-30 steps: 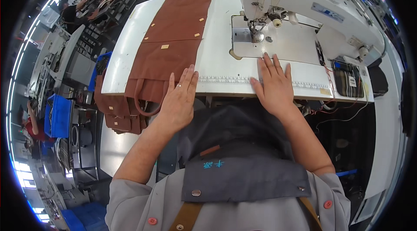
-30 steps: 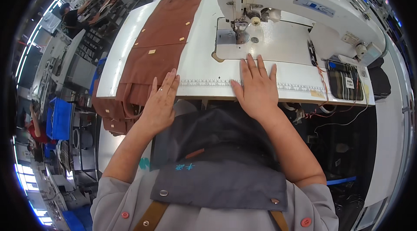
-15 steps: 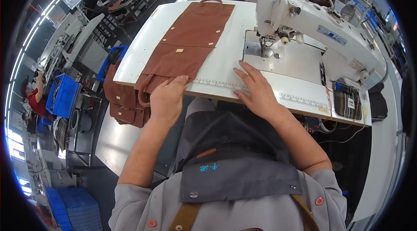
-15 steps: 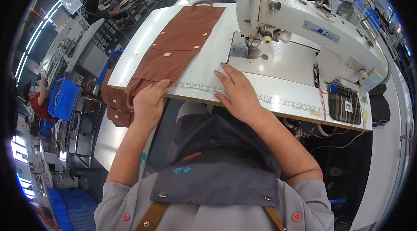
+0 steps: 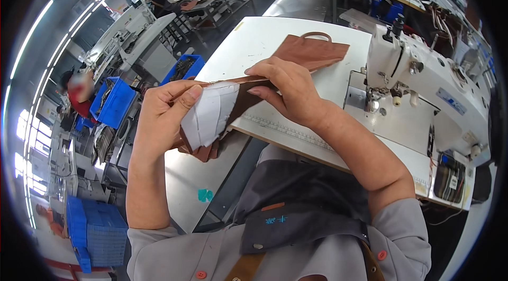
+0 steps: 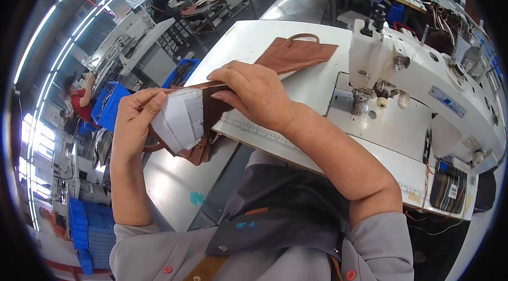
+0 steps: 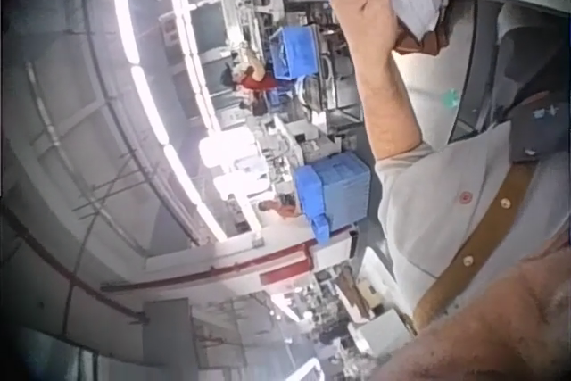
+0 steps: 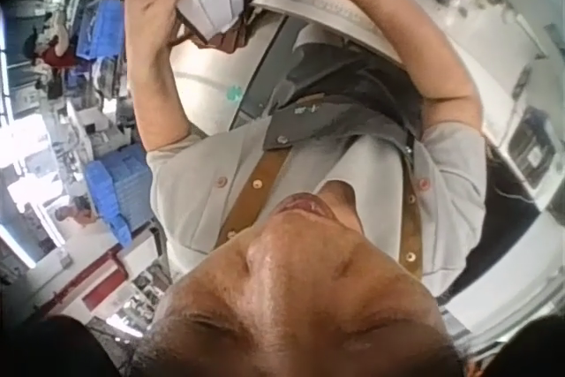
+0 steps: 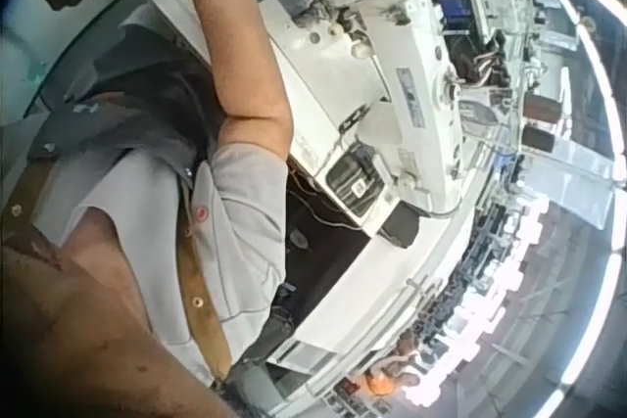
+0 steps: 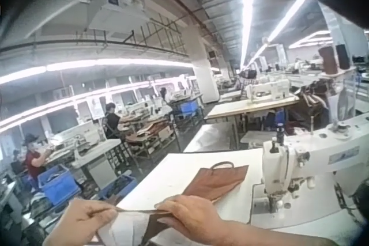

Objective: Assembling and trimming a leather bag at a sewing station.

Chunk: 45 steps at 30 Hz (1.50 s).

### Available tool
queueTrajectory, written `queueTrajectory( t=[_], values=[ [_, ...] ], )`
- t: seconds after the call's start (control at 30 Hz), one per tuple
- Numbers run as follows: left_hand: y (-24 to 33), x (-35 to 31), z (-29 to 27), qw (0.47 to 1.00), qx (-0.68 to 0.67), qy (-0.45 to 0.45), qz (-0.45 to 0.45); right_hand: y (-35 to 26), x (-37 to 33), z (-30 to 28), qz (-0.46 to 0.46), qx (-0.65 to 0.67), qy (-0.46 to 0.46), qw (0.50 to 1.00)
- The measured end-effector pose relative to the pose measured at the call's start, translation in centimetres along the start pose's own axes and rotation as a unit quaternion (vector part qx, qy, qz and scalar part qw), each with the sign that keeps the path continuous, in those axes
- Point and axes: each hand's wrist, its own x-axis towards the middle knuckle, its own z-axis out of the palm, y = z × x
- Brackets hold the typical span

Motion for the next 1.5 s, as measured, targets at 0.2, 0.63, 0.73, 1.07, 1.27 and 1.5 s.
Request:
queueTrajectory(
  t=[0.2,0.63,0.73,1.07,1.27,1.5],
  values=[
    [-1.8,1.1,-0.9,0.998,0.057,0.015,-0.011,0.6,0.5,1.7,0.031,0.04,-0.02,0.999],
    [-1.8,4.2,3.4,0.764,0.514,0.02,0.389,1.0,-0.8,2.0,0.126,0.096,-0.018,0.987],
    [-1.6,4.6,3.4,0.734,0.541,-0.037,0.408,1.2,-1.4,1.9,0.145,0.125,-0.021,0.981],
    [-3.0,5.9,3.5,0.714,0.518,-0.069,0.467,1.1,-1.3,1.5,0.147,0.126,-0.038,0.98],
    [-3.6,6.1,4.1,0.855,0.383,-0.04,0.347,1.6,-1.3,1.6,0.136,0.151,-0.015,0.979],
    [-3.0,5.4,3.8,0.852,0.383,-0.031,0.355,0.9,0.0,0.9,0.037,-0.022,0.044,0.998]
  ],
)
